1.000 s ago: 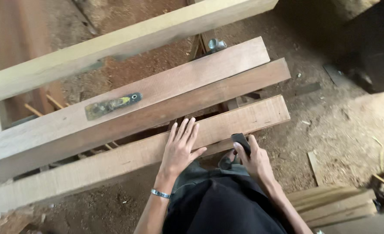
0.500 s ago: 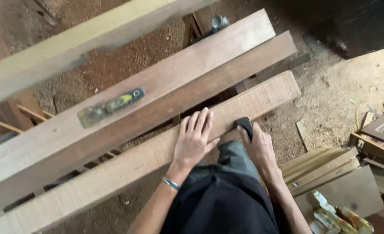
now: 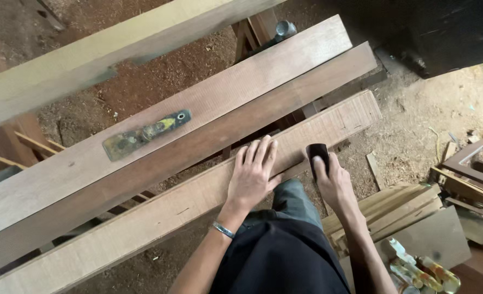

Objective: The person sands the surface and edges of several wooden boards by hand using a piece of sandpaper.

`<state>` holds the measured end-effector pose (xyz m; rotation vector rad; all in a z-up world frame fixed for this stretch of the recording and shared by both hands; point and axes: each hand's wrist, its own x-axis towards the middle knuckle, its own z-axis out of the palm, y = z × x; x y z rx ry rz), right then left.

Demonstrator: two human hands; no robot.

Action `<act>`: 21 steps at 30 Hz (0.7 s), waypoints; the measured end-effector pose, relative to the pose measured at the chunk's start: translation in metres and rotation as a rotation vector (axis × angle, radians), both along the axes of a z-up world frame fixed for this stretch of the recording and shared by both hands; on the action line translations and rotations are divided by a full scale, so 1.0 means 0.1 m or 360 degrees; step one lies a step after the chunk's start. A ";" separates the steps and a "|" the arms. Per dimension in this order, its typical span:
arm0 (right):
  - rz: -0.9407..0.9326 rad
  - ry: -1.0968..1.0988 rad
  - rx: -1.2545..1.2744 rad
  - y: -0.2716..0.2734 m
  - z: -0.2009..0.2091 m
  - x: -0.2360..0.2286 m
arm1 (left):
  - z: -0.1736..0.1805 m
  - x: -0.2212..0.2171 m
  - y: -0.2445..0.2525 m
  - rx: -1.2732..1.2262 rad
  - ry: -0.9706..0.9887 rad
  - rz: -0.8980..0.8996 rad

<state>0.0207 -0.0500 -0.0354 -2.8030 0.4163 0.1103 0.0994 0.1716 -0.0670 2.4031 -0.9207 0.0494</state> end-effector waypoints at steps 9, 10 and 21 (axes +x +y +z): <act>-0.0599 0.0187 0.0332 0.11 0.14 0.13 | -0.09 -0.04 0.01 -0.0006 -0.0049 0.0012; -0.0604 0.0227 0.0274 0.12 0.14 0.14 | -0.11 -0.05 0.01 -0.0013 -0.0068 0.0003; -0.0559 0.0036 0.0509 0.02 0.05 0.11 | -0.19 -0.09 -0.23 -0.0057 -0.0280 -0.0492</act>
